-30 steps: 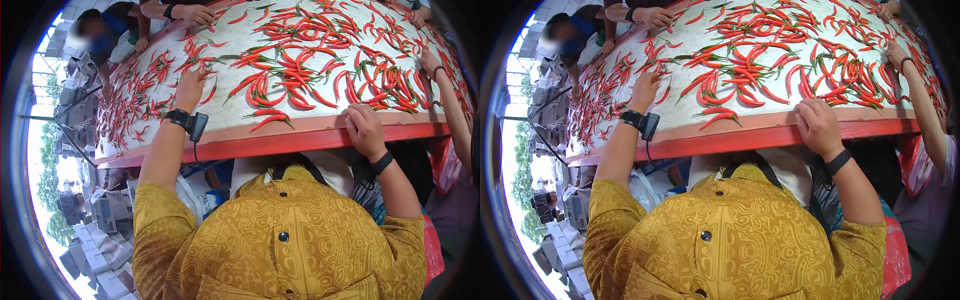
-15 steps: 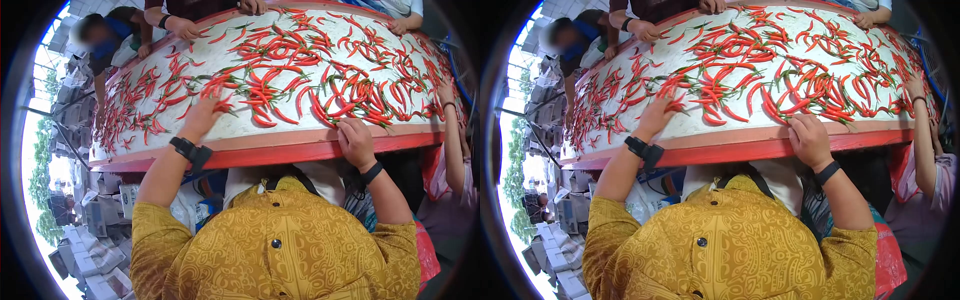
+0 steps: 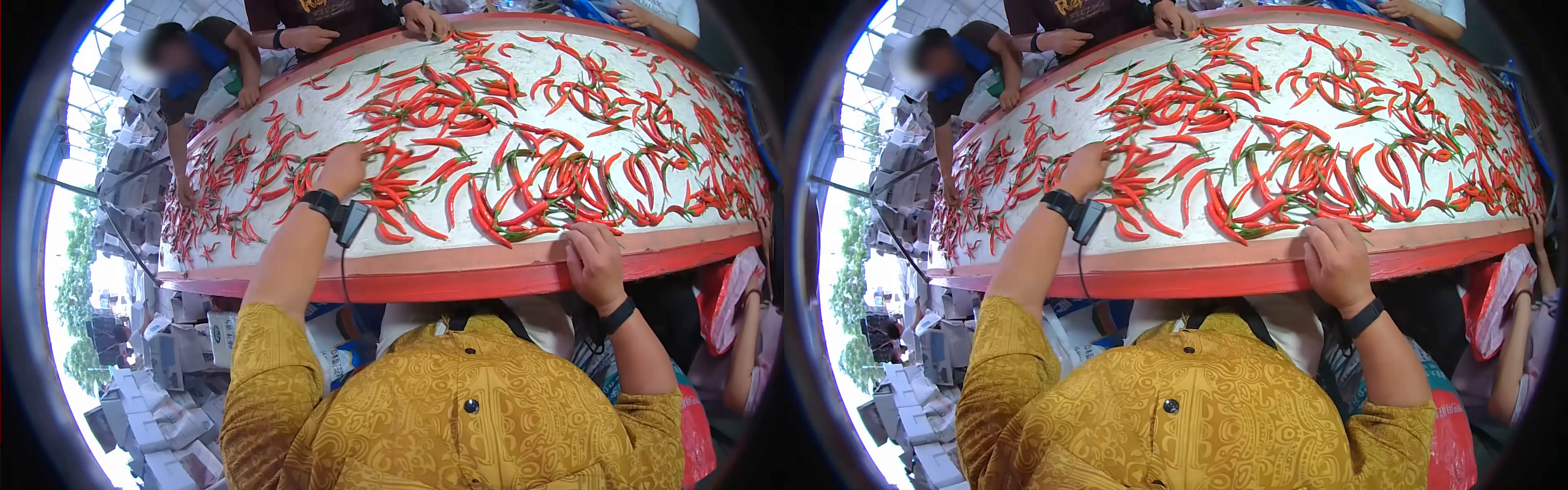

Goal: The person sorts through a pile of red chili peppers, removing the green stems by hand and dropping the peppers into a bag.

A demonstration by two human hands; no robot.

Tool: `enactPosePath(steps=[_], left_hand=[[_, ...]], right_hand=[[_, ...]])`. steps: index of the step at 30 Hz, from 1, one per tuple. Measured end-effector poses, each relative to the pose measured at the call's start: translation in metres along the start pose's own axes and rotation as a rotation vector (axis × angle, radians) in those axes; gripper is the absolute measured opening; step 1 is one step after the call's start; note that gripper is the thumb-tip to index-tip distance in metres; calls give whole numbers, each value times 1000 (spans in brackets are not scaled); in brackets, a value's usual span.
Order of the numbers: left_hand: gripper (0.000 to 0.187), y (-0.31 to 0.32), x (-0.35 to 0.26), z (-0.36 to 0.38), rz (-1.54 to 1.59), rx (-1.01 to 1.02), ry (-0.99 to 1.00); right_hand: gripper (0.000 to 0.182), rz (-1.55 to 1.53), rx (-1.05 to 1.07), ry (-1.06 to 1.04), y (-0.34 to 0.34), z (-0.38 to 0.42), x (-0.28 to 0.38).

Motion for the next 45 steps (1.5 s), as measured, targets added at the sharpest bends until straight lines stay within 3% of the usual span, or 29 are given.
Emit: enactPosePath(steps=[3, 6, 11, 13, 15, 19, 23, 27, 29, 31, 33, 37, 41, 42, 45], left_hand=[[22, -27, 9, -4, -146, 33, -126], [25, -40, 8, -25, -30, 49, -260], [39, -46, -39, -52, -44, 39, -251], [37, -38, -83, -66, 68, -99, -37], [37, -3, -113, -76, 179, -69, 145], [37, 16, -137, -78, 17, 18, 61], [36, 12, -115, -65, -225, 158, 38], [33, -19, -162, -59, -158, 45, -118], [31, -10, -229, -55, 132, 0, 94], [36, 20, -291, -46, 297, 115, 332], [38, 40, -330, -25, 249, 204, 380], [39, 40, -297, -30, 142, 150, 249], [28, 16, -285, -27, 3, 130, 120], [23, 11, -293, -32, -30, 102, 201], [22, 7, -307, -50, 175, -19, 18]], right_hand=[[19, 7, 19, -8, -7, 4, -13], [20, 2, 23, -5, -13, 9, -28], [22, 2, 25, 32, -26, 18, -51], [21, 0, 26, 26, -31, 21, -60], [21, 2, 39, 32, -37, 24, -70], [19, 5, 31, 27, -47, 32, -89], [18, -8, 36, 21, -59, 38, -107], [18, 14, 25, -4, -72, 44, -124], [18, 13, 28, -17, -78, 48, -133], [17, 7, 34, -13, -84, 52, -143], [17, 22, 14, -15, -90, 57, -152], [17, 17, 13, -21, -102, 63, -170], [17, 14, 17, -35, -114, 68, -187], [16, 15, 15, -39, -118, 69, -191], [15, 19, 8, -40, -125, 75, -205]])
Point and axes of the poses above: each hand's wrist, its own z-axis away from the middle knuckle, its own y-axis out of the palm, x = y × z, the point moved 6 cm from there along -z, towards the middle knuckle, and after that the axes turned 2 degrees about x, right-handed, at the moved point
